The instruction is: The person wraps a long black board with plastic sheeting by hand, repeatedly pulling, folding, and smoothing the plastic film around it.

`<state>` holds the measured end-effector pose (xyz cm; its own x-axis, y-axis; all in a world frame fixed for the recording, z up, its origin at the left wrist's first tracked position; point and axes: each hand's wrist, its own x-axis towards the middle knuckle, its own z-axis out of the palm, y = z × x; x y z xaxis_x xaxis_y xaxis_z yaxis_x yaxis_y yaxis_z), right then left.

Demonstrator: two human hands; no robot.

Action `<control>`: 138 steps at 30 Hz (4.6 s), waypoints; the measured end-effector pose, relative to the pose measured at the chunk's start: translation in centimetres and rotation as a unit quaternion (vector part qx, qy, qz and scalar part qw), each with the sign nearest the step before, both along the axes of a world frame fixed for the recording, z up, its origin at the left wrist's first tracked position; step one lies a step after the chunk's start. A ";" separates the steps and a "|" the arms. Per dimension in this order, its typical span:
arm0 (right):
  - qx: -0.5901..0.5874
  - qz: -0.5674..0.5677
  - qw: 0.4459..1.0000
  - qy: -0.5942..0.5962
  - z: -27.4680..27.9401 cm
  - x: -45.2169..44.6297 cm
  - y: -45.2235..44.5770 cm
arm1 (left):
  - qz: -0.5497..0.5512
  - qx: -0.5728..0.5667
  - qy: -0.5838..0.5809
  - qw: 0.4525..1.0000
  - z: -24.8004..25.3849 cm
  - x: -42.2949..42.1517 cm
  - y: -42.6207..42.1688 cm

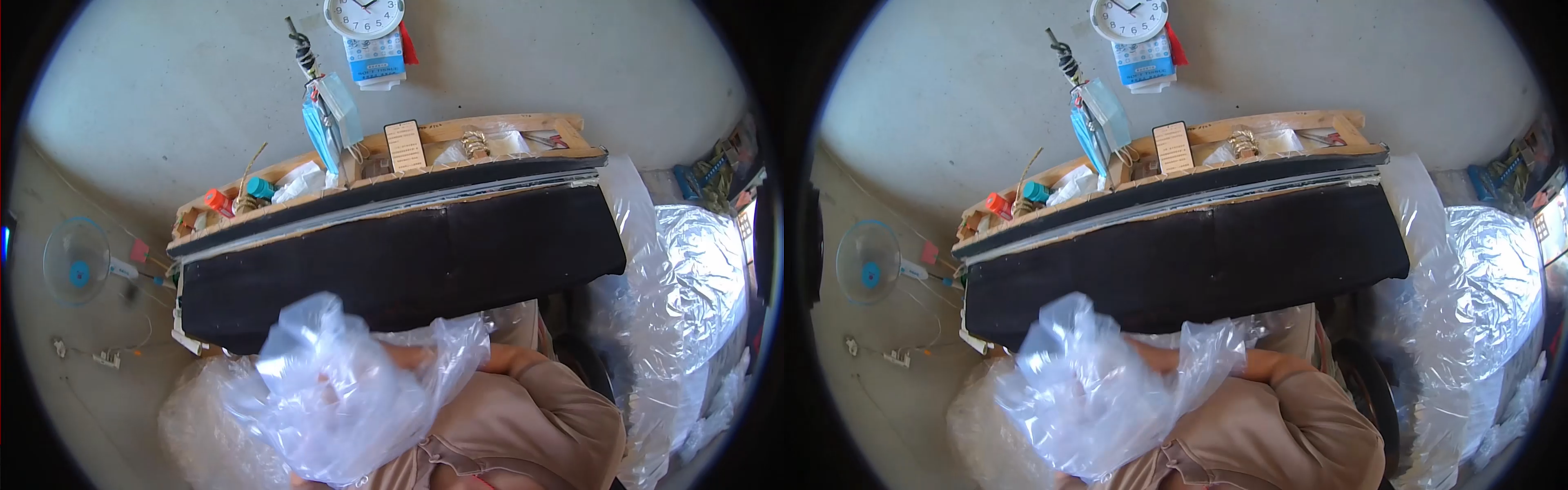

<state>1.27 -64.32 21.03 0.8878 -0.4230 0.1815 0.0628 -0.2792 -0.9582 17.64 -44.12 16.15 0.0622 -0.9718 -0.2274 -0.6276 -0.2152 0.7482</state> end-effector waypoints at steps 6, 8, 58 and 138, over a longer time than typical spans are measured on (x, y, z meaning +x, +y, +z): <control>-0.218 -0.188 0.957 0.030 7.6 -12.2 -2.8 | -0.051 -0.302 -0.045 0.951 16.5 -5.7 -10.3; -0.315 -0.284 0.901 0.092 10.6 -18.7 -3.5 | -0.050 -0.371 0.052 0.926 16.1 -6.6 -12.0; -0.375 -0.571 0.591 0.429 -7.7 -26.0 -14.6 | 0.496 0.066 -0.614 0.611 -1.4 33.8 1.2; -0.170 -0.454 0.774 0.407 -18.8 -45.8 -19.3 | 0.181 -0.055 -0.503 0.843 -1.7 -0.6 -20.1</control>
<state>-44.53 -83.57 2.19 0.1314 -0.9903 -0.0453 -0.8934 -0.0984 -0.4384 17.08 -64.25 14.48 0.4668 -0.8596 0.2078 -0.8649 -0.4928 -0.0956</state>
